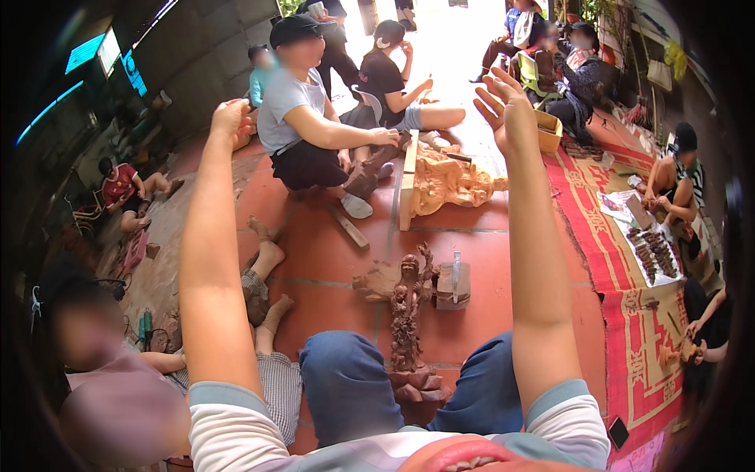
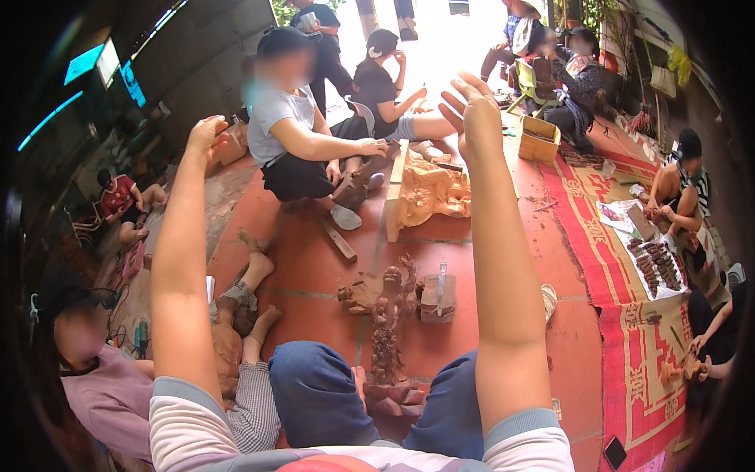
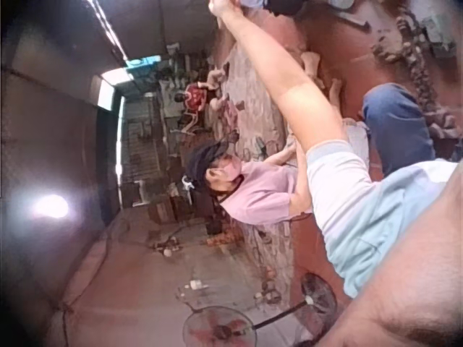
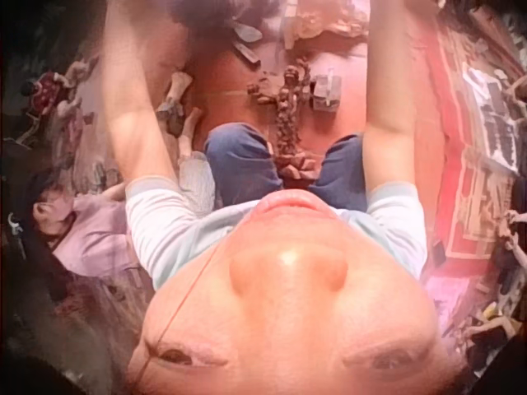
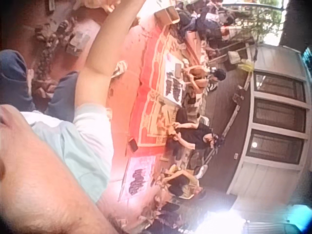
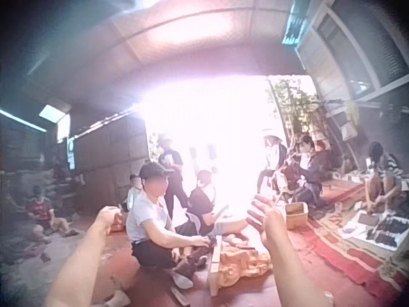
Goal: The person is carving a wooden figurine using a chisel and a mallet. They are sitting on the floor in a workshop with other people also carving wood. The person is focused on the details of the figurine, carefully chiseling away at the wood.
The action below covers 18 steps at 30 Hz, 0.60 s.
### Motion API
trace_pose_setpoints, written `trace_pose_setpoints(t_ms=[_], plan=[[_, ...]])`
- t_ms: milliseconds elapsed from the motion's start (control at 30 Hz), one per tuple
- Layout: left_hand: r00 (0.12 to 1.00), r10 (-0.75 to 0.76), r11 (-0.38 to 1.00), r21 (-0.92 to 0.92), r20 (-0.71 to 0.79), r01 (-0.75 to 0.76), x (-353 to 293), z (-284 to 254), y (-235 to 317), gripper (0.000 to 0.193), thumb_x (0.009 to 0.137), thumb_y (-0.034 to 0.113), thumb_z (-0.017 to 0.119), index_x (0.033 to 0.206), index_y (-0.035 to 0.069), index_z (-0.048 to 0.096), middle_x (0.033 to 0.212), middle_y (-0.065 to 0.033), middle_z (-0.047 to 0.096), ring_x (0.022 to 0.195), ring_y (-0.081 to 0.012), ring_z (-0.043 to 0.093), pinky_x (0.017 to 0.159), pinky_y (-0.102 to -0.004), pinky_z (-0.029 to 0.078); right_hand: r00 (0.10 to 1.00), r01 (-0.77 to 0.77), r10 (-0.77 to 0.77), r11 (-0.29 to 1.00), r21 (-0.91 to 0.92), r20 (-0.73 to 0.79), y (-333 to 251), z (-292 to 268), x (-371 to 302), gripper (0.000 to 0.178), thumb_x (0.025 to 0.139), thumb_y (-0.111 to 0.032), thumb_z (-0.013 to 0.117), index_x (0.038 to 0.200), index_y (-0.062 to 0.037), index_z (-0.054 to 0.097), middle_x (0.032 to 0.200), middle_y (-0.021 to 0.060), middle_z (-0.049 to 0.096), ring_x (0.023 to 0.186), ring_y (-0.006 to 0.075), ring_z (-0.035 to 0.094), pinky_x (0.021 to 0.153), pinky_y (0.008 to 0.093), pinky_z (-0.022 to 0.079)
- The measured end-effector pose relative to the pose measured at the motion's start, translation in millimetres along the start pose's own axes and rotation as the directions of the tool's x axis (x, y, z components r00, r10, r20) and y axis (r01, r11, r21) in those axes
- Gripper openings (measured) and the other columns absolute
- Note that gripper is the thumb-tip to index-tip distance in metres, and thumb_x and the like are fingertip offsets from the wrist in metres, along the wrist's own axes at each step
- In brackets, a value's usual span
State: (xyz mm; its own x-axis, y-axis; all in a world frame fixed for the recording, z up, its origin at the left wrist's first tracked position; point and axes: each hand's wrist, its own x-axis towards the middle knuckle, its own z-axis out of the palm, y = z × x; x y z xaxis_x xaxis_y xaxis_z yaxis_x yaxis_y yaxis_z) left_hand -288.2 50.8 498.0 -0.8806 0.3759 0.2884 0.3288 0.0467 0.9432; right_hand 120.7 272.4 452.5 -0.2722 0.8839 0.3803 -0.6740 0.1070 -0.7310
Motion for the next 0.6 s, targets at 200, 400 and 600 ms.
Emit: trace_pose_setpoints(t_ms=[200, 400, 600], plan=[[0.999, 0.013, 0.996, 0.084, -0.035, -0.010, 9.7, -29.3, 14.7, 0.020, 0.084, 0.028, 0.065, 0.098, 0.014, 0.062, 0.092, 0.0009, 0.063, 0.072, -0.0121, 0.056, 0.060, -0.0295, 0.049, 0.999, 0.016, -0.015, 1.000, -0.023, 0.029, -4.3, 2.1, -1.7, 0.026, 0.093, -0.012, 0.054, 0.117, -0.0030, 0.055, 0.113, 0.0122, 0.058, 0.104, 0.0259, 0.061, 0.084, 0.0334, 0.055], [0.998, 0.017, 0.992, 0.127, -0.055, -0.010, 9.6, -36.3, 11.4, 0.025, 0.086, 0.030, 0.065, 0.103, 0.013, 0.063, 0.097, -0.0001, 0.064, 0.073, -0.0132, 0.055, 0.060, -0.0299, 0.049, 0.999, 0.015, -0.013, 0.997, -0.070, 0.031, -8.9, 1.1, -6.3, 0.024, 0.094, -0.012, 0.052, 0.116, -0.0050, 0.060, 0.119, 0.0129, 0.058, 0.104, 0.0241, 0.061, 0.084, 0.0326, 0.054], [0.998, 0.013, 0.983, 0.181, -0.068, 0.000, 14.1, -53.4, 11.2, 0.027, 0.087, 0.034, 0.065, 0.106, 0.016, 0.061, 0.099, 0.0016, 0.062, 0.079, -0.0122, 0.056, 0.066, -0.0287, 0.050, 0.998, 0.006, 0.000, 0.995, -0.099, 0.057, -5.2, 3.7, -7.9, 0.024, 0.096, -0.012, 0.050, 0.116, -0.0047, 0.060, 0.122, 0.0142, 0.058, 0.106, 0.0240, 0.061, 0.085, 0.0320, 0.053]])
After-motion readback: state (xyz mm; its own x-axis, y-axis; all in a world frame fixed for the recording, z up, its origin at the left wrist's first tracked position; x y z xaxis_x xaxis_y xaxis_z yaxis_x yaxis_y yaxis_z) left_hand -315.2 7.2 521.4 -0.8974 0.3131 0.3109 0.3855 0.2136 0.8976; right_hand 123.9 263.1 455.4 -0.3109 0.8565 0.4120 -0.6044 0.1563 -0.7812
